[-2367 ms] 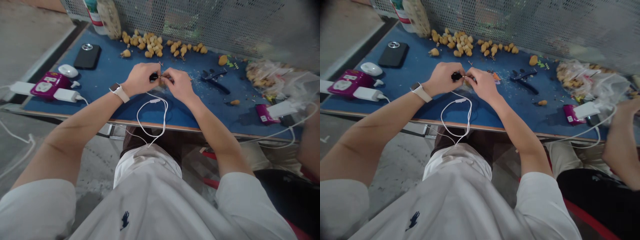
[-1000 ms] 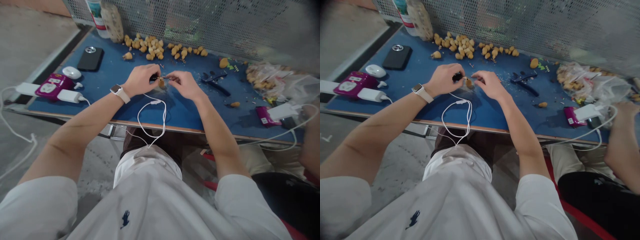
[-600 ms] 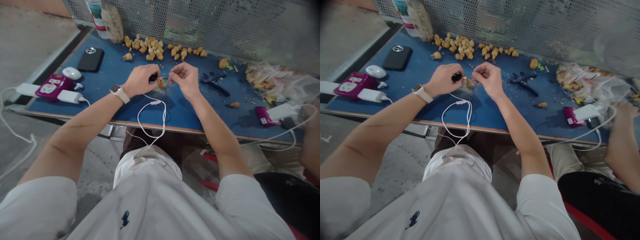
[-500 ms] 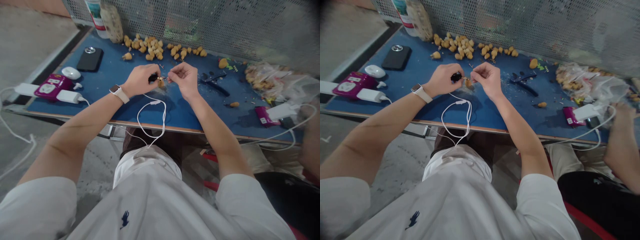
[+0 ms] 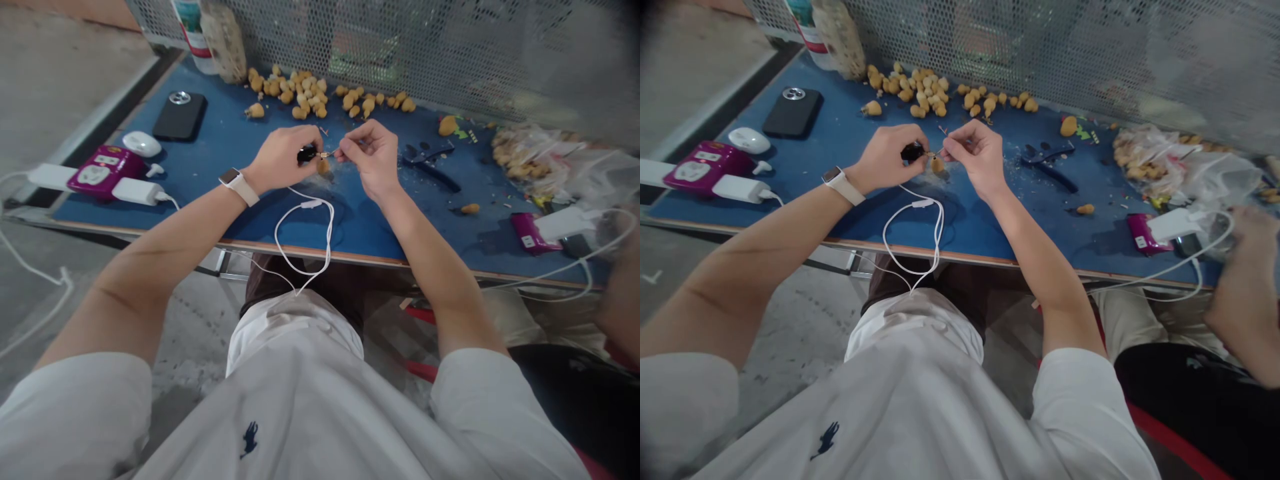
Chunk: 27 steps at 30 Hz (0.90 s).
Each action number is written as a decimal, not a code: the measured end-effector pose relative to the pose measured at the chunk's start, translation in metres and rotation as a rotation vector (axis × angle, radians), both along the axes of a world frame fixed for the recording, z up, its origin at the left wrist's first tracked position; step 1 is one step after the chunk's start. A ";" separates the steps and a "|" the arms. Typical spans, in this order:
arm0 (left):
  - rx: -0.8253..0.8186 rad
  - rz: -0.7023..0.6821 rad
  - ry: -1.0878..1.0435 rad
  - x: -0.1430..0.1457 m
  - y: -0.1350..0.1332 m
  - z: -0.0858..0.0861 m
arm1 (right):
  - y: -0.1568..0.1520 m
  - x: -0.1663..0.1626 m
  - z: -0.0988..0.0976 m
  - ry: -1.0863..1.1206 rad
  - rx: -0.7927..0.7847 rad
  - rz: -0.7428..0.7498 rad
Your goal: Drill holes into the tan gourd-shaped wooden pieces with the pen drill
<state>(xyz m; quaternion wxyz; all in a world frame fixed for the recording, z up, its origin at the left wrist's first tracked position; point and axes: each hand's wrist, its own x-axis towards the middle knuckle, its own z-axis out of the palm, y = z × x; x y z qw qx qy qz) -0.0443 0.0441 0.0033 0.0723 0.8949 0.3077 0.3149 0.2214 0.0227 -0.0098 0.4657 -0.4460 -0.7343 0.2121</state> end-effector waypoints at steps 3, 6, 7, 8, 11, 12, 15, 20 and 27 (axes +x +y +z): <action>-0.032 0.021 -0.012 0.000 -0.001 0.001 | 0.000 -0.001 0.000 -0.036 0.022 0.005; -0.045 0.045 -0.049 0.001 -0.002 0.001 | -0.004 -0.003 0.004 -0.008 0.019 -0.019; -0.045 0.052 -0.064 0.001 -0.002 0.001 | -0.006 -0.003 0.006 0.001 0.016 -0.022; -0.045 0.060 -0.078 0.001 -0.002 0.001 | -0.007 -0.003 0.007 -0.004 0.015 -0.021; -0.039 0.084 -0.101 0.000 0.000 0.000 | -0.010 -0.001 0.005 -0.067 0.030 0.018; -0.029 0.085 -0.104 0.000 0.001 -0.001 | -0.008 0.001 0.002 -0.069 0.035 0.033; 0.027 0.064 -0.108 -0.002 0.006 -0.005 | 0.000 0.007 -0.011 0.040 0.034 0.066; 0.089 0.044 -0.038 -0.005 0.013 -0.014 | 0.015 0.016 -0.024 0.155 0.011 0.054; 0.151 0.068 -0.002 -0.005 0.014 -0.018 | 0.015 0.019 -0.020 0.138 0.015 0.079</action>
